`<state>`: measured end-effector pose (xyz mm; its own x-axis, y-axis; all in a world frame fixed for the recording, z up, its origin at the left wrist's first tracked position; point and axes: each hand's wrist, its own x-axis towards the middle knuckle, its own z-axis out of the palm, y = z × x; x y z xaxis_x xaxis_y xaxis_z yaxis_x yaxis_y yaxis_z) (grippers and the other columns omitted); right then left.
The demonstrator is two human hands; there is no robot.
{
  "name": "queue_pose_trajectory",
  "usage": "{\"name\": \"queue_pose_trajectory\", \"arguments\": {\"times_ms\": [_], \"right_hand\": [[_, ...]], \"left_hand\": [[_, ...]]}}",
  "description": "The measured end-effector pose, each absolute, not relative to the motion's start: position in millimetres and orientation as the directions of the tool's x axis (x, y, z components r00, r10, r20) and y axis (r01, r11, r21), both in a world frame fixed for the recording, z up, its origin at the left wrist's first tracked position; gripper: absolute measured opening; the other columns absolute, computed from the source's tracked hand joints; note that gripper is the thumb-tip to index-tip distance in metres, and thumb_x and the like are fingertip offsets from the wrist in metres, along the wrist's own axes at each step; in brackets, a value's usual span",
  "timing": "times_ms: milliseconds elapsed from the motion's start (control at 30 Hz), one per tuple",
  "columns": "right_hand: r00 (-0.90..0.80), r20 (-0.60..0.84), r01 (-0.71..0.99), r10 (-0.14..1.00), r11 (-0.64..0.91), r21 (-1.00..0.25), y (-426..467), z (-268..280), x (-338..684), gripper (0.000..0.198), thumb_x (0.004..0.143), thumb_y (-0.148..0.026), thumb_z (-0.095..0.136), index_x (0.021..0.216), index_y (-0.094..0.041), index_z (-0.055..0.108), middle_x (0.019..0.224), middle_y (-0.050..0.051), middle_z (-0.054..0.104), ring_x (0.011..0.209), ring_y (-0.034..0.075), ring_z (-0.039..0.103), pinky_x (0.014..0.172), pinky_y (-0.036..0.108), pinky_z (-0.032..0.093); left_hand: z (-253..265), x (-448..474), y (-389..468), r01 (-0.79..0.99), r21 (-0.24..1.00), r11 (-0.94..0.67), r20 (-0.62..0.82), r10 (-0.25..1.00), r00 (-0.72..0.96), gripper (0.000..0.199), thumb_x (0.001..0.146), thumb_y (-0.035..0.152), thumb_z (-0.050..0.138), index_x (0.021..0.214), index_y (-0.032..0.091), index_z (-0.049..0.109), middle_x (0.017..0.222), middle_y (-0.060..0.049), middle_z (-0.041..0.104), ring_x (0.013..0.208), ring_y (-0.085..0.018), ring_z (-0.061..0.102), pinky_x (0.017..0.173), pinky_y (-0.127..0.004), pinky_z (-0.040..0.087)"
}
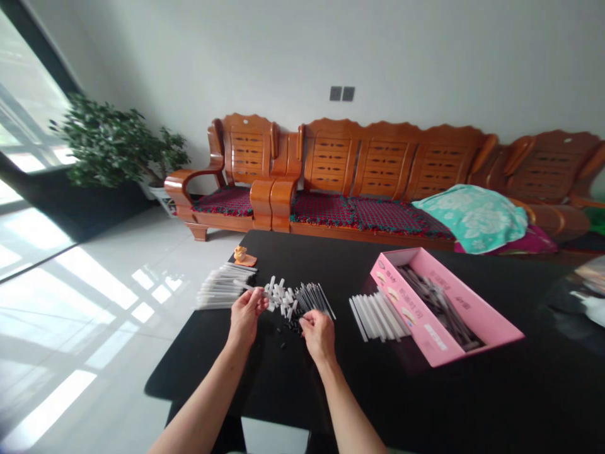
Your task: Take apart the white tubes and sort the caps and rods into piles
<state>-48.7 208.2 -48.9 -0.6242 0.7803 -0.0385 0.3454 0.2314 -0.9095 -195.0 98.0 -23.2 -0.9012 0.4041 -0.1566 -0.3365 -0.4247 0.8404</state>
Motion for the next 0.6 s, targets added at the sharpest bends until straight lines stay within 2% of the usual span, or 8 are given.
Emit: {"name": "queue_pose_trajectory", "arguments": {"times_ms": [67,133,233,367,533,600], "right_hand": [[-0.637,0.03,0.363,0.77,0.334,-0.87,208,-52,-51,0.018,0.074,-0.035,0.059,0.07,-0.019,0.066,0.051,0.0,0.06,0.047,0.014,0.057,0.048,0.023,0.042],[-0.641,0.061,0.35,0.765,0.362,-0.864,207,-51,-53,0.018,0.074,-0.036,0.061,0.07,-0.02,0.067,0.049,0.0,0.059,0.048,0.015,0.057,0.051,0.024,0.043],[-0.651,0.072,0.272,0.755,0.322,-0.907,204,-46,-55,0.028,0.079,-0.045,0.059,0.078,-0.019,0.069,0.048,0.0,0.058,0.042,0.014,0.053,0.047,0.024,0.041],[-0.704,0.081,0.128,0.706,0.238,-0.963,195,-31,-57,0.046,0.088,-0.057,0.046,0.083,-0.017,0.068,0.051,0.0,0.059,0.037,0.011,0.049,0.04,0.022,0.036],[-0.762,0.071,0.12,0.643,0.248,-0.961,192,-20,-52,0.037,0.084,-0.051,0.056,0.079,-0.016,0.067,0.056,0.001,0.062,0.043,0.011,0.054,0.04,0.019,0.038],[-0.765,0.05,0.141,0.642,0.243,-0.96,199,-20,-43,0.034,0.083,-0.048,0.057,0.076,-0.016,0.066,0.057,0.001,0.062,0.044,0.011,0.055,0.04,0.019,0.038]], "left_hand": [[-22,-194,98,-0.34,0.842,-0.419,-0.156,0.415,-0.896,0.04,0.058,0.043,0.084,0.077,0.011,0.069,0.064,0.0,0.063,0.055,-0.01,0.058,0.057,-0.022,0.049],[-21,-192,98,-0.339,0.845,-0.414,-0.15,0.425,-0.893,0.04,0.058,0.043,0.084,0.077,0.011,0.069,0.064,0.0,0.063,0.055,-0.01,0.058,0.056,-0.022,0.049],[-22,-191,98,-0.328,0.852,-0.409,-0.136,0.432,-0.891,0.04,0.059,0.044,0.083,0.077,0.01,0.069,0.064,-0.001,0.063,0.055,-0.011,0.058,0.056,-0.023,0.049],[-27,-186,98,-0.323,0.865,-0.384,-0.131,0.448,-0.884,0.041,0.06,0.044,0.083,0.078,0.01,0.07,0.067,-0.002,0.064,0.056,-0.011,0.059,0.055,-0.023,0.05],[-28,-180,99,-0.34,0.871,-0.354,-0.122,0.515,-0.848,0.038,0.063,0.043,0.082,0.077,0.01,0.069,0.063,-0.001,0.063,0.055,-0.011,0.058,0.054,-0.022,0.049],[-25,-186,97,-0.328,0.869,-0.371,-0.107,0.506,-0.856,0.037,0.064,0.042,0.081,0.077,0.01,0.069,0.063,-0.001,0.063,0.055,-0.011,0.058,0.055,-0.022,0.05]]}}
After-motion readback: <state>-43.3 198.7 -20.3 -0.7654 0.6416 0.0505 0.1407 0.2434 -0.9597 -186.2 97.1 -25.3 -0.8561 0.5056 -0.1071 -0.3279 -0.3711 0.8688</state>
